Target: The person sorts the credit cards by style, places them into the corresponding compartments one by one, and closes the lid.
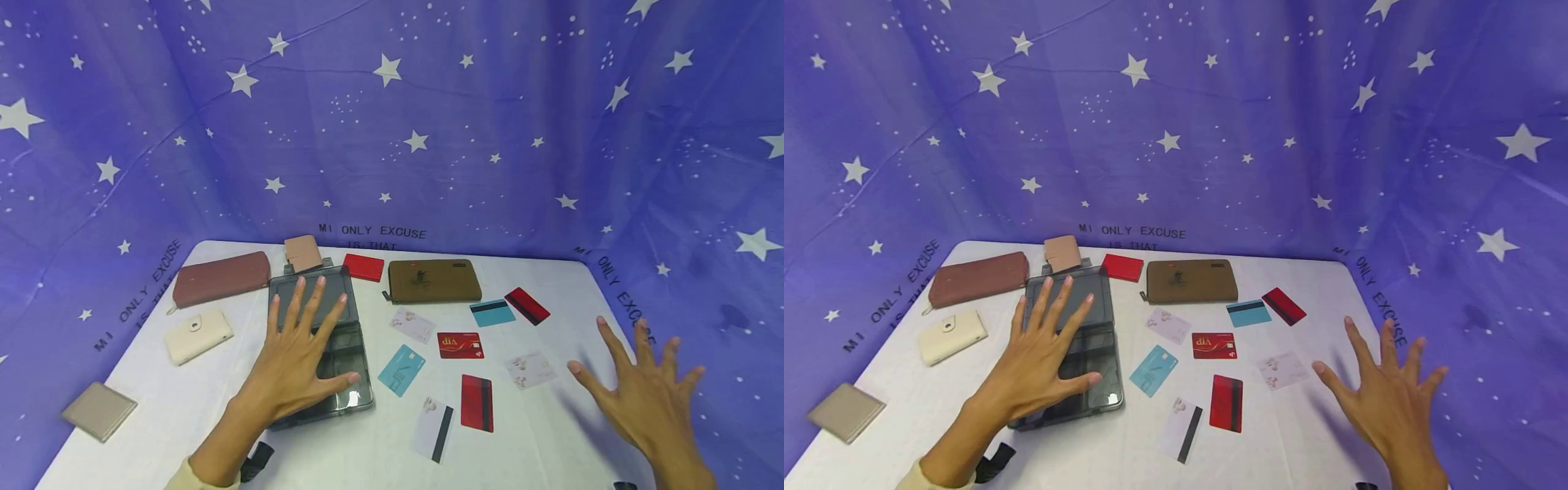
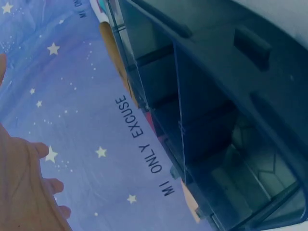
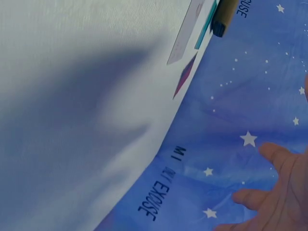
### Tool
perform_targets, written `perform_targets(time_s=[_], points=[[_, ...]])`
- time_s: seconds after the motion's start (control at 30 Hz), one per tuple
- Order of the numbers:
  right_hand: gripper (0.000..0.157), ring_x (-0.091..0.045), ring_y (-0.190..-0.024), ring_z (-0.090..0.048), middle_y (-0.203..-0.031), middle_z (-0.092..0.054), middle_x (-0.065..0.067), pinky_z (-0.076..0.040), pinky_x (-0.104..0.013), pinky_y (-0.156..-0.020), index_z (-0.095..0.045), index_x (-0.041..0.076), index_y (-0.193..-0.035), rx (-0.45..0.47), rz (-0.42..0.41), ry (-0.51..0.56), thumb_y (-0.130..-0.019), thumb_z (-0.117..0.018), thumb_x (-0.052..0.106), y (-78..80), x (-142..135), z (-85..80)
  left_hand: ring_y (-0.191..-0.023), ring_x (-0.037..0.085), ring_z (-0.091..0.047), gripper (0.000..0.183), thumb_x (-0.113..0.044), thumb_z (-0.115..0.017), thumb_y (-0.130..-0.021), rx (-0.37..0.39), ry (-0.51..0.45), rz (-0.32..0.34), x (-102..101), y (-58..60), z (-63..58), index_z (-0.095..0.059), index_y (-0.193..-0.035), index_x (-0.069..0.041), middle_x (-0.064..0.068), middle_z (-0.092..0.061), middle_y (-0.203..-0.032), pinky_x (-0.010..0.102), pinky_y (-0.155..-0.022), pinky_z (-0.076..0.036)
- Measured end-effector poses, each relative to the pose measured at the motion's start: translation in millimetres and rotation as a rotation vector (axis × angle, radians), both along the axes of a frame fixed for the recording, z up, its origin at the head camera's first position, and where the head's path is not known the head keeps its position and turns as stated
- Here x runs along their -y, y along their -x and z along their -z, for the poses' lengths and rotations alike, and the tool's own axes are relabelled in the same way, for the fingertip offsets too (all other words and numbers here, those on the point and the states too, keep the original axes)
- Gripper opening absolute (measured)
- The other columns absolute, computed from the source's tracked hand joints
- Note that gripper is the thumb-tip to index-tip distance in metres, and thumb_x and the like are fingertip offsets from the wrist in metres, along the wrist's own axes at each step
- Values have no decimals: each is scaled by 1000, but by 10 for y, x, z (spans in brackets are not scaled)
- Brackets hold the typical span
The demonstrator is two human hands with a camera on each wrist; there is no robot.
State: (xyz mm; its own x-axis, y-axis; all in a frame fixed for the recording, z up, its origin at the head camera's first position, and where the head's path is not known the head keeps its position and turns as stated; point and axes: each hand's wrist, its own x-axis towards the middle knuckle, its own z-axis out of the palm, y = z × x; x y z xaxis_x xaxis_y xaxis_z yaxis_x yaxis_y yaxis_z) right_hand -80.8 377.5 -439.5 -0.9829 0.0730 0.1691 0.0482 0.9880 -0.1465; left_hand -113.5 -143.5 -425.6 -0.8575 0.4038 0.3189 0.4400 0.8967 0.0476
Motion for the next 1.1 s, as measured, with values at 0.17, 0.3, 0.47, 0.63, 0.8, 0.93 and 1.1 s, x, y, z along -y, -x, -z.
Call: perform_targets(time_s=[0.17,0.3,0.47,0.63,0.8,0.93,1.1], points=[[89,-75,-133,5,-160,-5,-34,12,-88,-90,-9,39,-159,-13,-21,-3,-89,-55,69,9,81,7,-155,36,6,109,-94,-36,-75,10,-4,0,-12,-15,8,-9,-161,-32,5,4,-169,61,-118,12],[88,-67,-141,-3,-162,-12,-30,10,-85,-99,-15,37,-159,-62,-56,47,-88,-59,65,10,257,67,-155,34,5,108,-93,-36,-76,29,-17,4,-14,-34,1,-9,-161,-31,5,3,-169,62,-119,6],[86,-54,-147,-14,-160,-27,-24,4,-76,-110,-24,32,-159,-78,-171,226,-88,-68,55,33,677,183,-156,30,-2,106,-88,-45,-79,82,-67,2,71,-95,28,-10,-161,-30,1,1,-169,62,-119,-8],[86,-41,-140,-35,-153,-44,-11,-27,-72,-105,-33,40,-154,57,-258,406,-81,-77,54,70,1207,306,-154,31,-15,109,-79,-66,-74,134,-150,-17,291,-190,160,-18,-160,-30,3,-11,-168,59,-117,-17],[77,-21,-131,-47,-140,-56,8,-38,-59,-107,-48,42,-144,155,-380,427,-75,-83,52,90,1702,371,-151,33,-24,113,-67,-81,-68,199,-251,-58,557,-306,323,-24,-158,-31,4,-22,-166,57,-111,-23],[68,-13,-129,-47,-133,-57,20,-37,-51,-110,-56,43,-135,178,-506,420,-74,-85,48,140,1981,369,-148,35,-30,113,-54,-88,-67,263,-327,-94,750,-380,399,-25,-158,-33,8,-29,-163,59,-107,-26],[65,-15,-122,-48,-128,-55,12,-40,-46,-105,-60,39,-134,203,-607,327,-74,-86,43,284,2230,350,-139,39,-40,109,-40,-92,-67,308,-391,-119,926,-416,448,-30,-157,-27,11,-39,-157,65,-103,-32]])
